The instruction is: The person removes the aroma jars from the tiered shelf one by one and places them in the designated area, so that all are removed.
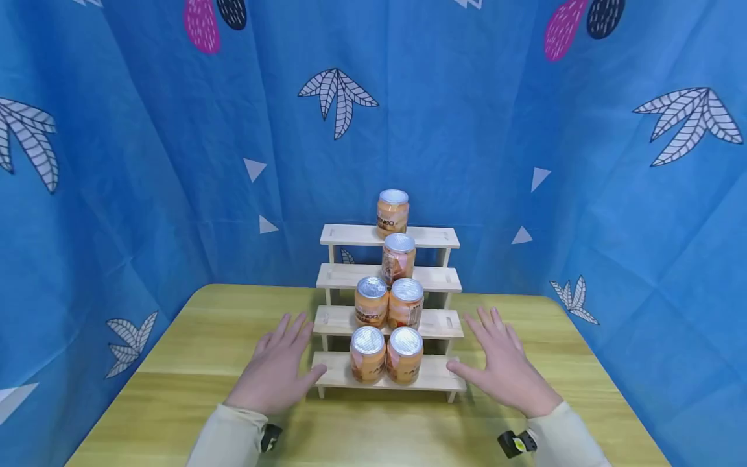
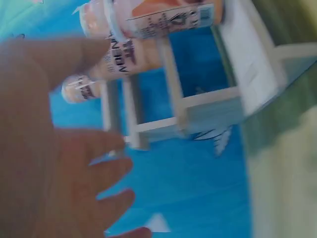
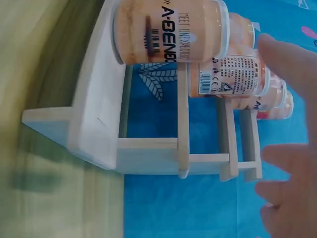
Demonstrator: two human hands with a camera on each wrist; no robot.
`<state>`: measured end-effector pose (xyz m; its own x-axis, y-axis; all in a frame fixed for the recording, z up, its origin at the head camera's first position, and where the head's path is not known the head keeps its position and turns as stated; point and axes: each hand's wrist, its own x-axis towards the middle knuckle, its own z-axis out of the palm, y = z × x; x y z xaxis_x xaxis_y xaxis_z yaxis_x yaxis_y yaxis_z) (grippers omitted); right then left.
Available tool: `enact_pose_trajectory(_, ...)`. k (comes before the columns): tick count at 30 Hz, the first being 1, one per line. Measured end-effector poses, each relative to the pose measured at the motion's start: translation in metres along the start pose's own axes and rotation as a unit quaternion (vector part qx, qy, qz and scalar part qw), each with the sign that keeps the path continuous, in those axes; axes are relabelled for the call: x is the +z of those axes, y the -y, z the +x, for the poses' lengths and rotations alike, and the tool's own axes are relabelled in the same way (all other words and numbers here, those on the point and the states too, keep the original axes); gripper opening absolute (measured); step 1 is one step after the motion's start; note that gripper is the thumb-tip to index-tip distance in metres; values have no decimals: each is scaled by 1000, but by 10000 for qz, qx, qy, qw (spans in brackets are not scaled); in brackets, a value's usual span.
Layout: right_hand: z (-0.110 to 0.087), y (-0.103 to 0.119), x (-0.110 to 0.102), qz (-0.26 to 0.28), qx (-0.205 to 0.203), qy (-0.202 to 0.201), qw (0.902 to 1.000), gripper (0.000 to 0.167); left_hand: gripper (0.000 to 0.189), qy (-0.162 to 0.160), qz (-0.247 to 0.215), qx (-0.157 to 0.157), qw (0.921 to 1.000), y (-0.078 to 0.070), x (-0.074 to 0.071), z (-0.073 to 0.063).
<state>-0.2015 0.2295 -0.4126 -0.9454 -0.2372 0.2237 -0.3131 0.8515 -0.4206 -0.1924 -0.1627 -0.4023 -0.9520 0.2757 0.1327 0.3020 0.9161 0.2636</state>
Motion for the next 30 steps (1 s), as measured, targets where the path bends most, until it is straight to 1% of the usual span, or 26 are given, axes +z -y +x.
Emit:
enact_pose_trajectory(3, 14, 2, -14, 30, -79, -174, 9998, 93, 77, -176, -150, -168, 9996, 11, 12, 4)
enact_pose_trajectory(5, 27, 4, -26, 91, -140, -355, 9992, 86, 74, -209, -457, -394, 9980, 19, 24, 5)
enact_pose_trajectory(7, 41, 6, -37, 165, -261, -552, 9980, 79, 73, -167, -856, -703, 9937, 26, 37, 5)
enact_pose_trajectory(10, 65, 10, -53, 169, -431, -802, 9957, 73, 75, -112, -1334, -1141, 9844, 32, 55, 2)
enact_pose_trajectory(13, 92, 15, -68, 213, -433, -815, 9955, 71, 76, -161, -1577, -1324, 9784, 33, 69, -1)
enact_pose_trajectory(17, 133, 25, -86, 207, -297, -557, 9978, 77, 75, -205, -1662, -1339, 9767, 30, 82, 0)
enact_pose_trajectory(21, 176, 43, -96, 14, -321, -260, 9991, 85, 73, -264, -1662, -1327, 9768, 29, 91, -1)
enact_pose_trajectory(25, 215, 63, -96, -183, -387, -32, 9991, 87, 76, -365, -1651, -1192, 9784, 31, 95, -3)
enact_pose_trajectory(27, 229, 71, -94, -235, -343, 82, 9991, 90, 78, -402, -1635, -1107, 9795, 33, 97, -4)
enact_pose_trajectory(30, 244, 81, -89, -328, -266, 255, 9988, 95, 78, -495, -1637, -1011, 9801, 33, 101, -4)
